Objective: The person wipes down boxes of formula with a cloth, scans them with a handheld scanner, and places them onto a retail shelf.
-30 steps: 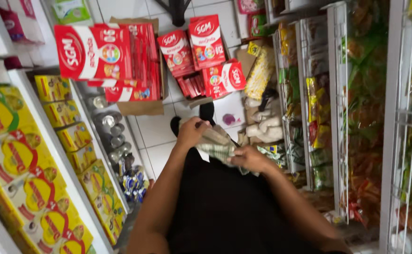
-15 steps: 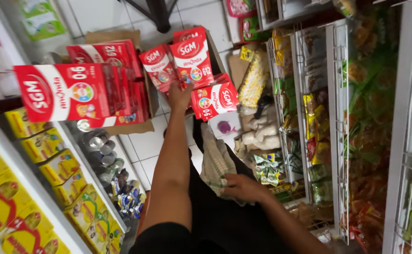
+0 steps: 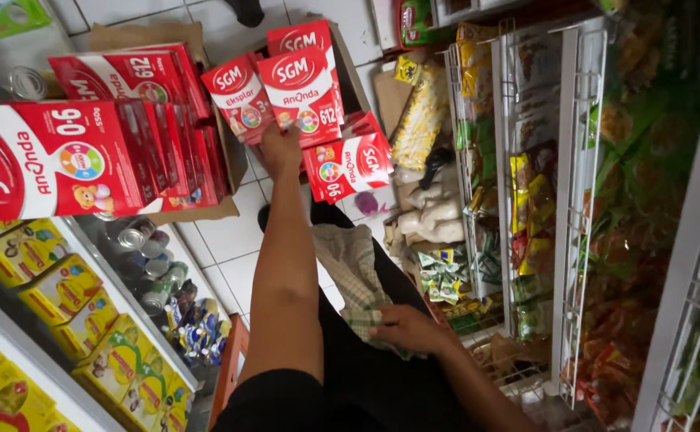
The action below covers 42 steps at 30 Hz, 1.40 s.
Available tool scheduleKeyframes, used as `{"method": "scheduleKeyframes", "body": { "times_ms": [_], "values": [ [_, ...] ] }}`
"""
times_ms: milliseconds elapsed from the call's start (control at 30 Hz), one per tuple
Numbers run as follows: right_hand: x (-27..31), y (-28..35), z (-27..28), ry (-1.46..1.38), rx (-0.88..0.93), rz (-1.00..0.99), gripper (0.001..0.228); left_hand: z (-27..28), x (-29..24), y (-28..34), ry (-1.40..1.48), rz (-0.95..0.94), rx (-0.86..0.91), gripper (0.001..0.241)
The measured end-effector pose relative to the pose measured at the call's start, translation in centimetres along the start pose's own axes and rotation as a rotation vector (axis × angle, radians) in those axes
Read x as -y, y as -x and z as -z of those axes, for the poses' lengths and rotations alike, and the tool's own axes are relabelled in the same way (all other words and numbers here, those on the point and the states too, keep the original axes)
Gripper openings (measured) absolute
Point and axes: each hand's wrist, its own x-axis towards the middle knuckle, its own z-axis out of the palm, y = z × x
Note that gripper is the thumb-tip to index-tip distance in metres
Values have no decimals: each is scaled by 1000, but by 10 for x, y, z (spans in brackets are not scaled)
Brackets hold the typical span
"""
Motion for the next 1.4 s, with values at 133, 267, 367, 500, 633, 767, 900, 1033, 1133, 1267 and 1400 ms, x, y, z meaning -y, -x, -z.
{"method": "scheduleKeyframes", "body": {
  "times_ms": [133, 267, 367, 500, 633, 767, 900, 1033, 1133, 1267, 1400],
  "values": [
    [8, 2, 3, -52, -14, -97, 26, 15, 3, -15, -159, 107, 6, 40],
    [-24, -1, -7, -41, -13, 7, 30, 14, -6, -26, -231, 25, 179, 59],
    [-28, -19, -2, 152, -48, 126, 30, 16, -16, -16, -356, -836, -317, 71],
    [-18, 4, -11, 50, 61, -578, 35, 13, 15, -6, -172, 74, 131, 53],
    [-19, -3, -8, 52, -31, -18, 32, 5, 21, -26, -107, -63, 124, 56],
    [-31, -1, -13, 99, 18, -157, 34, -4, 51, 11, 658, -240, -61, 74],
    [-24, -6, -13, 118, -7, -19, 32, -22, 67, 73, 227, 209, 77, 45],
    [-35, -5, -13, 32, -51, 20, 31, -18, 72, 100, -17, 345, 115, 48],
    [-52, -3, -17, 70, -111, 162, 28, -4, 62, 111, -1, 346, 248, 52],
    [-83, 4, -23, 0, -347, -86, 29, 33, 29, 172, 692, 501, 447, 55],
    [-75, 14, -37, -321, -554, 237, 20, 89, -1, 249, 881, 456, 534, 60]
  ]
}}
